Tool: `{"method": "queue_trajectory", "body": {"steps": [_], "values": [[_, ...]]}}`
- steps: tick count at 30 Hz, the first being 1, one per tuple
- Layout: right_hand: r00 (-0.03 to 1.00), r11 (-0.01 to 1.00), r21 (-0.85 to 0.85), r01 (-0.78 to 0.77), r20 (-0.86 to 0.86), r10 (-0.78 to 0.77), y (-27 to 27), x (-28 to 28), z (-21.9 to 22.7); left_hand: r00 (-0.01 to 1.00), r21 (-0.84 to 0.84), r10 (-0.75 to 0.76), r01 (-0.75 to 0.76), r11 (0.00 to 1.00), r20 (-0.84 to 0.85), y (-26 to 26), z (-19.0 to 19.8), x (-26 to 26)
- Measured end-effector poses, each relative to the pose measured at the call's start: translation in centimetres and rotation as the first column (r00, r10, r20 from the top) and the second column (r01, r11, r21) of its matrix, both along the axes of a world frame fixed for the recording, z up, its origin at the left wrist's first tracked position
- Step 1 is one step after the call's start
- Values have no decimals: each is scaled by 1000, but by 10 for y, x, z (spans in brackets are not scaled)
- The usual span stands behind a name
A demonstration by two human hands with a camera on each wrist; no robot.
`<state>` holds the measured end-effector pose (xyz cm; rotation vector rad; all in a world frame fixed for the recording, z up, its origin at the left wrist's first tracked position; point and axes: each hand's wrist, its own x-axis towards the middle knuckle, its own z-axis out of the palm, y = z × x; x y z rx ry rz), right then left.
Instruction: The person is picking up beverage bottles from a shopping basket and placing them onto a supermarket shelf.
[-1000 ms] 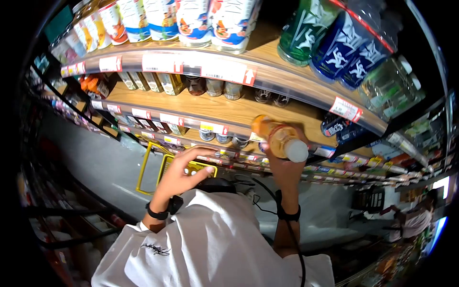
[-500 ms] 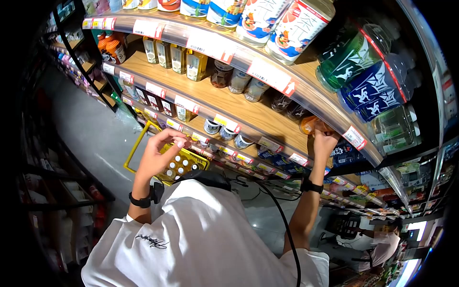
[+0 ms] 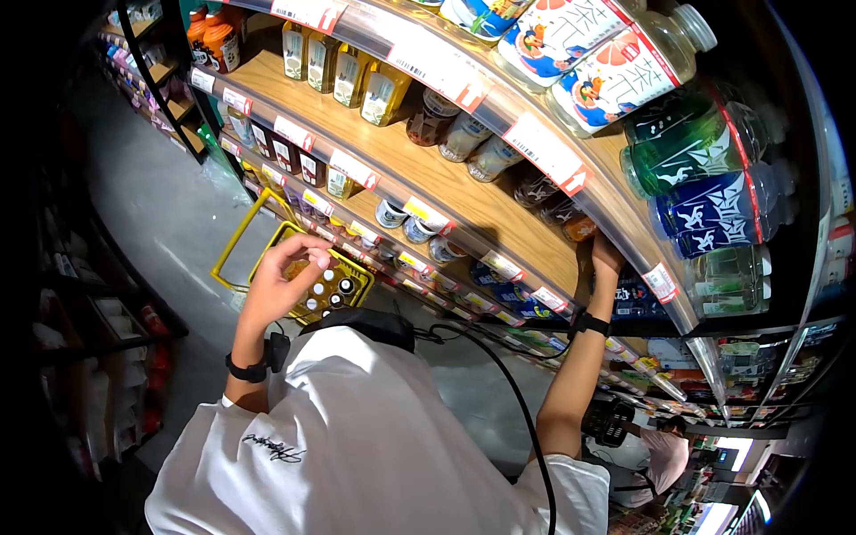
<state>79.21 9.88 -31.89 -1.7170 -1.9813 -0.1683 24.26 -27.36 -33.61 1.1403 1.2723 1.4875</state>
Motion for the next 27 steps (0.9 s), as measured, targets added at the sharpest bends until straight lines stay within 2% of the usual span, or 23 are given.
{"method": "queue_trajectory", "body": {"steps": [1,3,4,5,6,8,9,10,13,14,16,19,20,21,22,23,24,26,27], "values": [[1000,1000,-2,-3,11,3,-2,-2,0,998,-5,-3,2,1000,-68,-1,2,0],[992,994,100,-36,-117,48,-12,-8,0,982,-14,3,-6,1000,-191,-3,4,0],[984,964,224,-146,132,118,2,11,-18,984,-12,14,-16,1000,-178,-4,5,0],[987,947,303,-110,-76,140,-15,-10,-9,973,-8,2,-4,1000,-233,-4,6,0],[944,927,369,-59,-283,172,-47,-50,7,957,-5,-9,7,1000,-289,-5,9,-1],[930,809,588,-29,-280,237,-91,-111,38,949,-21,1,-8,1000,-316,-8,11,-4],[882,806,591,-25,-367,297,-99,-132,44,952,-16,9,-14,1000,-306,-9,6,-6],[880,808,589,-27,-369,299,-102,-140,48,955,-10,9,-12,1000,-297,-10,3,-7],[980,820,551,-155,-18,197,-95,-146,57,948,-47,5,-21,999,-318,-12,0,-14],[981,821,550,-154,-13,193,-79,-135,53,945,-49,16,-34,998,-327,-12,-1,-14],[955,884,456,-106,293,-36,-41,-109,37,945,-59,11,-32,998,-326,-12,1,-15],[938,935,351,-53,339,-74,-44,-132,49,941,-8,50,-55,998,-334,-15,-2,-14],[938,936,347,-59,340,-67,-35,-128,41,941,-12,54,-61,998,-334,-15,-3,-13],[980,925,327,-196,24,199,-21,-116,25,943,-26,39,-50,998,-329,-17,-4,-13],[853,879,352,-322,-295,430,-7,-100,10,946,-38,24,-38,999,-325,-18,-5,-12],[941,829,449,-332,97,325,-6,-98,11,938,-30,32,-45,999,-345,-19,-5,-11],[942,831,447,-330,93,323,-8,-95,8,937,-33,29,-43,999,-347,-20,-6,-10],[914,868,405,-288,-152,375,-29,-107,16,939,-45,9,-26,999,-343,-21,-9,-9],[997,936,344,-73,30,67,-85,-161,61,938,-44,6,-23,999,-347,-20,-8,-9]]}}
